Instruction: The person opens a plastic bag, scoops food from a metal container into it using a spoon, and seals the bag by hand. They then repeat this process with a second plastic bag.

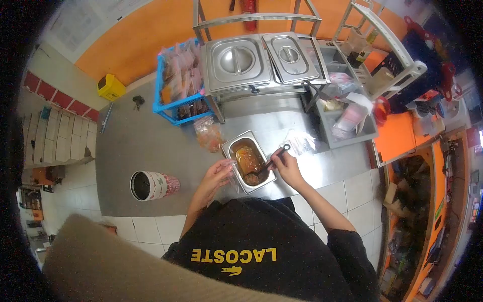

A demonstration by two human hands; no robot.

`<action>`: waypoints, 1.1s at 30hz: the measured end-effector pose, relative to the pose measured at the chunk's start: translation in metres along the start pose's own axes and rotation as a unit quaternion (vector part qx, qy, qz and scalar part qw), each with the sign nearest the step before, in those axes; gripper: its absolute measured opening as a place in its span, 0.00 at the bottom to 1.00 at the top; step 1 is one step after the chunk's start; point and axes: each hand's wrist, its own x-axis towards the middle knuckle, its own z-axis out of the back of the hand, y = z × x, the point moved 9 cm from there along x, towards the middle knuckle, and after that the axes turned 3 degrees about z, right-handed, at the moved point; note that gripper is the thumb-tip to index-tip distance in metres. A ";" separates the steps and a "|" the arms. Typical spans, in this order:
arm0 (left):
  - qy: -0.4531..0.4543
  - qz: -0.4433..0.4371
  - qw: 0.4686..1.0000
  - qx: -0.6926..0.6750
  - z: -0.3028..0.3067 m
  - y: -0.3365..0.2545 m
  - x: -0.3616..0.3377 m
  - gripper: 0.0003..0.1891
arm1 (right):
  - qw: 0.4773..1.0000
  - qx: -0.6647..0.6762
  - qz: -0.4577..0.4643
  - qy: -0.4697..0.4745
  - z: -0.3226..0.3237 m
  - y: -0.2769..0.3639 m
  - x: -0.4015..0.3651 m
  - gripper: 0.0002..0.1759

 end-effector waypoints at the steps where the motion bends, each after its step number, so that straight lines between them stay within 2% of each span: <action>1: 0.000 0.000 1.000 0.000 -0.001 -0.001 -0.001 0.25 | 0.999 0.037 -0.006 -0.020 0.005 -0.006 0.001 0.08; 10: -0.017 -0.020 1.000 0.010 -0.003 -0.010 -0.005 0.21 | 0.983 0.143 -0.037 -0.109 0.035 -0.030 -0.002 0.09; 13: -0.028 -0.081 0.996 0.028 -0.002 -0.021 -0.006 0.21 | 0.976 0.167 -0.052 -0.129 0.039 -0.033 -0.005 0.09; 16: -0.033 -0.093 0.994 0.042 0.006 -0.012 0.000 0.24 | 0.968 0.193 -0.058 -0.151 0.041 -0.034 -0.008 0.11; 20: -0.107 -0.233 0.954 0.157 0.020 -0.024 -0.002 0.26 | 0.956 0.216 -0.078 -0.183 0.043 -0.038 -0.011 0.10; 24: -0.154 -0.328 0.884 0.296 0.007 -0.061 -0.027 0.29 | 0.941 0.249 -0.083 -0.215 0.044 -0.040 -0.014 0.09; 28: -0.148 -0.372 0.829 0.389 -0.004 -0.071 -0.031 0.31 | 0.934 0.281 -0.036 -0.218 0.045 -0.016 -0.018 0.08; 33: -0.093 -0.376 0.844 0.370 -0.019 -0.074 -0.022 0.32 | 0.930 0.288 0.044 -0.223 0.044 0.048 -0.023 0.07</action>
